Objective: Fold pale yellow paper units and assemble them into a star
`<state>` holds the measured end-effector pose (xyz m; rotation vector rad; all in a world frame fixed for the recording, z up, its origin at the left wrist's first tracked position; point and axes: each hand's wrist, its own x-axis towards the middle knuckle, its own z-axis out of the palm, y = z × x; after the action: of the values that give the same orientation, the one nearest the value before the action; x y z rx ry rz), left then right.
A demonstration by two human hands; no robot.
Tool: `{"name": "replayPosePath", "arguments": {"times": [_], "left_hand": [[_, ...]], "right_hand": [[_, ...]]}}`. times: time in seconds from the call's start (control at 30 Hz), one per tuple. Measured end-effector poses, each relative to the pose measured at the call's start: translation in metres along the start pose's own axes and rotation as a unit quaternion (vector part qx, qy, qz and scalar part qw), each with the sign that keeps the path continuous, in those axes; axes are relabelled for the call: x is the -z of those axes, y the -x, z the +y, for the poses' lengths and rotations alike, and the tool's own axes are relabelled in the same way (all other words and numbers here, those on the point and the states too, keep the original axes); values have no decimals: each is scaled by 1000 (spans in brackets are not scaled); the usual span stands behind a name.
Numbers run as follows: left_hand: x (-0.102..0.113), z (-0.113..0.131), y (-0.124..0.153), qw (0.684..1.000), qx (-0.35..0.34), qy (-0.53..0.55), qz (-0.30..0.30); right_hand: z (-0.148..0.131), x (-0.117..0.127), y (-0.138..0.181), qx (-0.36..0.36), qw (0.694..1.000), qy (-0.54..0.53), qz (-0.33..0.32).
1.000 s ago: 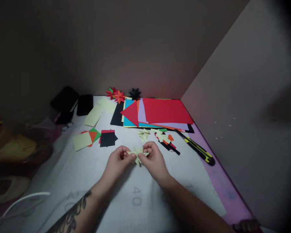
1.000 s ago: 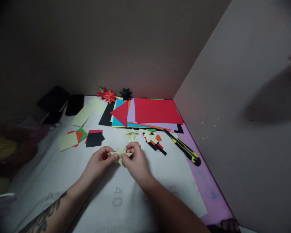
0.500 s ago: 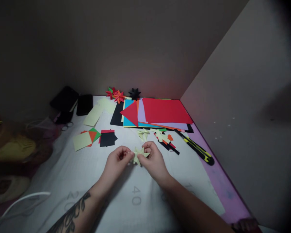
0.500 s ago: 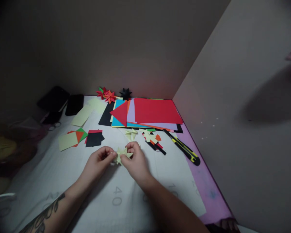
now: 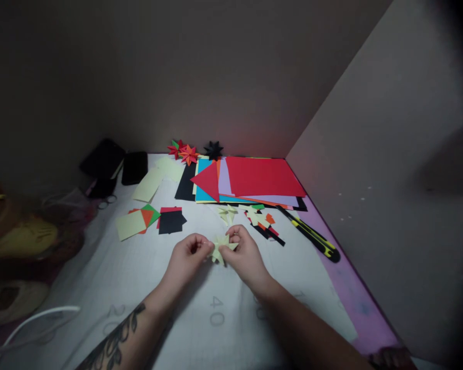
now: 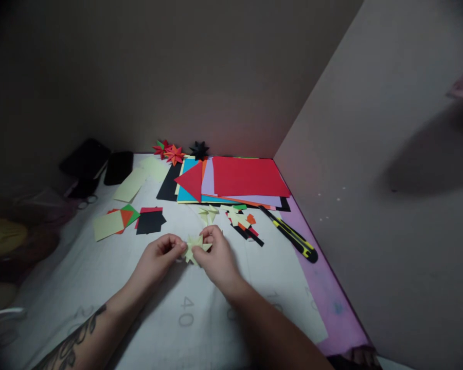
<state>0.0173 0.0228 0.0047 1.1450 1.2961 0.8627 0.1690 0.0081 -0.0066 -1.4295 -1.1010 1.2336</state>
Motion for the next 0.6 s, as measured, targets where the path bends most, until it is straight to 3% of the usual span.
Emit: {"name": "replayPosePath", "arguments": {"times": [0.23,0.6], "left_hand": [[-1,-1,-1,1000,3,0,-22],[-3,0,1,1000,-12,25,-5]], "right_hand": [[2,1,0,-10,1000,6,-11],[-1,1,0,-16,998,-57,-26]]}}
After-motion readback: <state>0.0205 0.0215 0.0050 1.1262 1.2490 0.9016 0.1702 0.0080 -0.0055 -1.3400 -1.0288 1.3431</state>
